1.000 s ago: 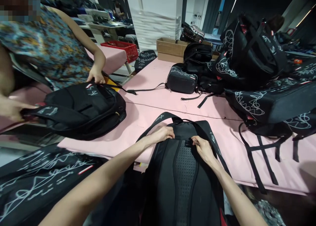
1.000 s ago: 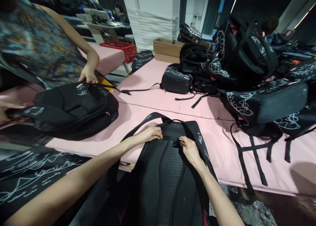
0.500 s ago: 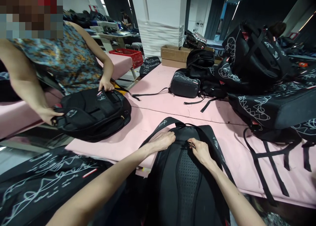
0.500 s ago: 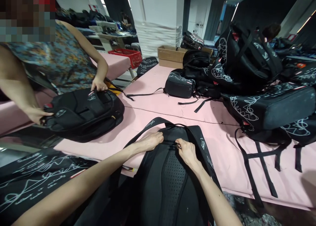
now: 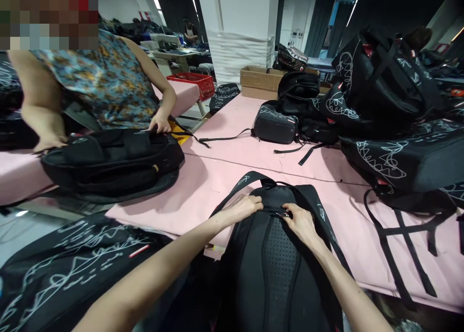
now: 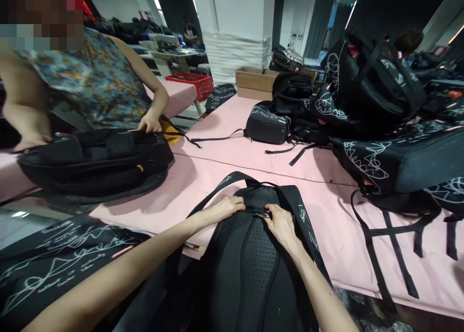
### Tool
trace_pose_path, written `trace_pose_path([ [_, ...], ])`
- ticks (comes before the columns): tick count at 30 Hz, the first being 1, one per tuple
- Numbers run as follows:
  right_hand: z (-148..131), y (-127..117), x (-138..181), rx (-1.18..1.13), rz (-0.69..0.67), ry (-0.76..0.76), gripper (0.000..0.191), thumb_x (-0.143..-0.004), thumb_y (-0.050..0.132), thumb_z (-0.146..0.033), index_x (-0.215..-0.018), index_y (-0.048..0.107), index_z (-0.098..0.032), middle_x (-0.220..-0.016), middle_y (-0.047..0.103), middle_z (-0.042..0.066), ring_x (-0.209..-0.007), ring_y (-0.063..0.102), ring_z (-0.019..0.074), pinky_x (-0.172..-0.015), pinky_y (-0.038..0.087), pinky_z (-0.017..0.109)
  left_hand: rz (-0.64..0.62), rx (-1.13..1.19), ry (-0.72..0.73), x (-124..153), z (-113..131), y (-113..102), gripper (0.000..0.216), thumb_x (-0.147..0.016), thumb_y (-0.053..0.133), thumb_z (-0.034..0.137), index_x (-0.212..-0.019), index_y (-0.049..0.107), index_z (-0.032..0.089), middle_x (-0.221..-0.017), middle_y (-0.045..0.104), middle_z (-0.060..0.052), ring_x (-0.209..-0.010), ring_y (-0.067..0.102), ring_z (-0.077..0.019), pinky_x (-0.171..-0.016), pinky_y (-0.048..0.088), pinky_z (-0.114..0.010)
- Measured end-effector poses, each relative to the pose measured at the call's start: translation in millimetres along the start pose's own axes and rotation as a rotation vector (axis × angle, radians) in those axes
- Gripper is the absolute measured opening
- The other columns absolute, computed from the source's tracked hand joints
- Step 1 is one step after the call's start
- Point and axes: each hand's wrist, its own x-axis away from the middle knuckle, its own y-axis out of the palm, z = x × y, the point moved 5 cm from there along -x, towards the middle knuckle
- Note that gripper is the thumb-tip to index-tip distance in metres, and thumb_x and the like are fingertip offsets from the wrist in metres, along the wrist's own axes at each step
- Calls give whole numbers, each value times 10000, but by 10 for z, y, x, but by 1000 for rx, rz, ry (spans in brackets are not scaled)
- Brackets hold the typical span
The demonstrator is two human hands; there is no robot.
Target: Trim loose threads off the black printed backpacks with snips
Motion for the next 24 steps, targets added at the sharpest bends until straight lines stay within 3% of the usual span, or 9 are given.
trace_pose_path([
  [5, 22, 14, 5, -21, -7, 14, 287, -778, 538, -142, -1041, 609, -233, -1071, 653, 13, -937, 626, 186, -794, 460, 274, -93, -186, 140, -63, 35, -37, 232, -861, 381, 81, -821, 593, 166, -740, 551, -16, -625, 473, -134, -499, 262, -273],
  [11, 15, 39, -8, -17, 8, -2, 262, -781, 532, -142, -1011, 615, -234, -1011, 667, 11, -910, 632, 184, -765, 461, 270, -127, -169, 147, -118, 63, 112, 234, -851, 362, 73, -729, 552, 134, -765, 564, -61, -631, 474, -146, -534, 311, -286],
  [17, 2, 39, 5, 28, 40, -22, 281, -784, 536, -140, -1045, 594, -226, -1021, 662, 30, -896, 635, 186, -759, 467, 272, -80, -53, -30, -83, -10, 152, 168, -827, 384, 102, -750, 530, 137, -716, 545, -46, -600, 479, -146, -551, 343, -273],
  [22, -25, 13, 29, 28, 101, -33, 427, -815, 570, -366, -1192, 478, -188, -914, 668, 64, -834, 636, 215, -712, 478, 305, 24, 91, -275, 130, -70, 163, 118, -823, 397, 142, -789, 505, 176, -747, 550, -3, -629, 513, -123, -565, 376, -234],
  [24, -55, 4, 24, 20, 129, -52, 364, -837, 543, -365, -1148, 486, -185, -869, 659, 58, -816, 627, 203, -695, 468, 293, 72, 129, -371, 213, -46, 174, 161, -856, 340, 146, -854, 497, 183, -787, 551, -1, -674, 530, -119, -595, 398, -225],
])
